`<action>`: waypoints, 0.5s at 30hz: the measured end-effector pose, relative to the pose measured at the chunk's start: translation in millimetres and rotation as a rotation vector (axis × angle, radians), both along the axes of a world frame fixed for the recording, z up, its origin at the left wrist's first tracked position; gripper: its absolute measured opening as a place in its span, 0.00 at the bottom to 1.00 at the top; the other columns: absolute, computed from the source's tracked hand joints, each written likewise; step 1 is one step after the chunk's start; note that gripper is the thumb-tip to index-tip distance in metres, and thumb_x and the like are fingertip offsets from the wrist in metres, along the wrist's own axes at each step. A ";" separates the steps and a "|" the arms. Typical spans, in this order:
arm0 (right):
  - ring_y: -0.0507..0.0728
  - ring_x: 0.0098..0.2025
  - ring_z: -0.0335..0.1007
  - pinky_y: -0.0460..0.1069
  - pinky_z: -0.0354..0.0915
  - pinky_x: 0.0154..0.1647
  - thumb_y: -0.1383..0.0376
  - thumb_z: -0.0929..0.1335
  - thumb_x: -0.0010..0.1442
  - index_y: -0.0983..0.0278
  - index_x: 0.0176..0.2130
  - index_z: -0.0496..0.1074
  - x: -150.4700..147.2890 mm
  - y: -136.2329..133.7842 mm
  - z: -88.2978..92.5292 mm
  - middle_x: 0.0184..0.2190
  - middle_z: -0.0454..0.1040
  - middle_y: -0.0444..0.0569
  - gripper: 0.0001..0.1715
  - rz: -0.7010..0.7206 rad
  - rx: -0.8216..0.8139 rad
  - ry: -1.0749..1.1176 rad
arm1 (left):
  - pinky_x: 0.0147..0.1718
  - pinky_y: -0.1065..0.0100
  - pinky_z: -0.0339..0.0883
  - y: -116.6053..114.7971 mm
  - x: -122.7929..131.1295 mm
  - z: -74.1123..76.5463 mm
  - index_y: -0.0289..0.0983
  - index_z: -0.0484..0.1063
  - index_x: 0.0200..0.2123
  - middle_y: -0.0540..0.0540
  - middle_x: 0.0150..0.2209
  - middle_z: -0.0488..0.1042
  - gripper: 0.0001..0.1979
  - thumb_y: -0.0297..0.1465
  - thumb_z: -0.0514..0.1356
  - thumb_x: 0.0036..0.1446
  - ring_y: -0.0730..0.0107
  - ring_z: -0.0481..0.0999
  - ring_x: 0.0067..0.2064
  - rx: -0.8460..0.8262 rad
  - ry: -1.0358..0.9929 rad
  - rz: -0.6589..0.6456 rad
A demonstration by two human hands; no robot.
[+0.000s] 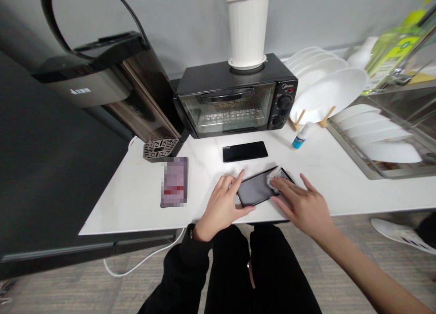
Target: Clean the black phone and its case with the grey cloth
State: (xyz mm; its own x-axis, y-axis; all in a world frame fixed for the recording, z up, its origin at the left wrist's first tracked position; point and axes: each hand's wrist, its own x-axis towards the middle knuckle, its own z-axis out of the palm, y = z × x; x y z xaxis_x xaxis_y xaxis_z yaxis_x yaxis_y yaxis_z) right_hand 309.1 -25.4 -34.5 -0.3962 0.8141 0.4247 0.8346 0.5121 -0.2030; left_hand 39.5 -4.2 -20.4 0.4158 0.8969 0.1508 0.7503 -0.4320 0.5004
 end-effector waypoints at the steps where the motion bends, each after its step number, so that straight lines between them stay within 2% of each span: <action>1: 0.64 0.60 0.79 0.68 0.55 0.75 0.54 0.65 0.75 0.60 0.65 0.70 4.1 3.6 -1.1 0.60 0.81 0.52 0.25 -0.047 0.021 -0.024 | 0.60 0.50 0.67 0.8 0.9 0.5 0.45 0.45 0.78 0.41 0.54 0.69 0.56 0.46 0.73 0.57 0.50 0.67 0.56 0.001 0.001 -0.006; 4: 0.67 0.62 0.78 0.69 0.56 0.74 0.49 0.65 0.74 0.64 0.64 0.70 -4.0 12.8 -3.3 0.61 0.79 0.58 0.29 -0.140 0.052 -0.028 | 0.59 0.50 0.68 2.8 2.8 1.0 0.46 0.44 0.78 0.42 0.53 0.70 0.56 0.46 0.73 0.57 0.51 0.67 0.56 0.005 0.002 -0.024; 8: 0.74 0.62 0.76 0.70 0.64 0.69 0.42 0.66 0.70 0.75 0.60 0.73 -49.8 14.6 -0.4 0.59 0.78 0.70 0.40 -0.192 0.048 0.054 | 0.59 0.50 0.68 4.6 1.4 0.2 0.46 0.43 0.79 0.42 0.53 0.70 0.55 0.44 0.72 0.58 0.51 0.67 0.56 0.023 -0.013 -0.024; 10: 0.75 0.62 0.76 0.71 0.65 0.69 0.41 0.67 0.69 0.75 0.59 0.73 -74.3 7.7 3.2 0.58 0.79 0.71 0.41 -0.113 0.016 0.087 | 0.59 0.50 0.68 5.4 -0.7 -0.7 0.44 0.43 0.79 0.41 0.54 0.70 0.54 0.40 0.71 0.59 0.50 0.67 0.56 0.025 -0.005 -0.019; 12: 0.72 0.63 0.76 0.69 0.65 0.70 0.43 0.68 0.69 0.72 0.59 0.74 -90.3 -3.3 6.5 0.59 0.79 0.68 0.38 0.027 -0.042 0.122 | 0.58 0.50 0.68 5.5 -2.4 -1.5 0.42 0.43 0.79 0.40 0.54 0.70 0.53 0.36 0.70 0.58 0.50 0.67 0.56 0.017 0.027 -0.011; 15: 0.67 0.64 0.76 0.68 0.65 0.71 0.46 0.68 0.71 0.68 0.61 0.74 -86.4 -18.0 8.5 0.61 0.79 0.62 0.33 0.172 -0.119 0.152 | 0.58 0.49 0.68 3.9 -2.7 -1.8 0.40 0.44 0.79 0.39 0.54 0.71 0.54 0.37 0.71 0.58 0.49 0.67 0.56 0.005 0.057 0.001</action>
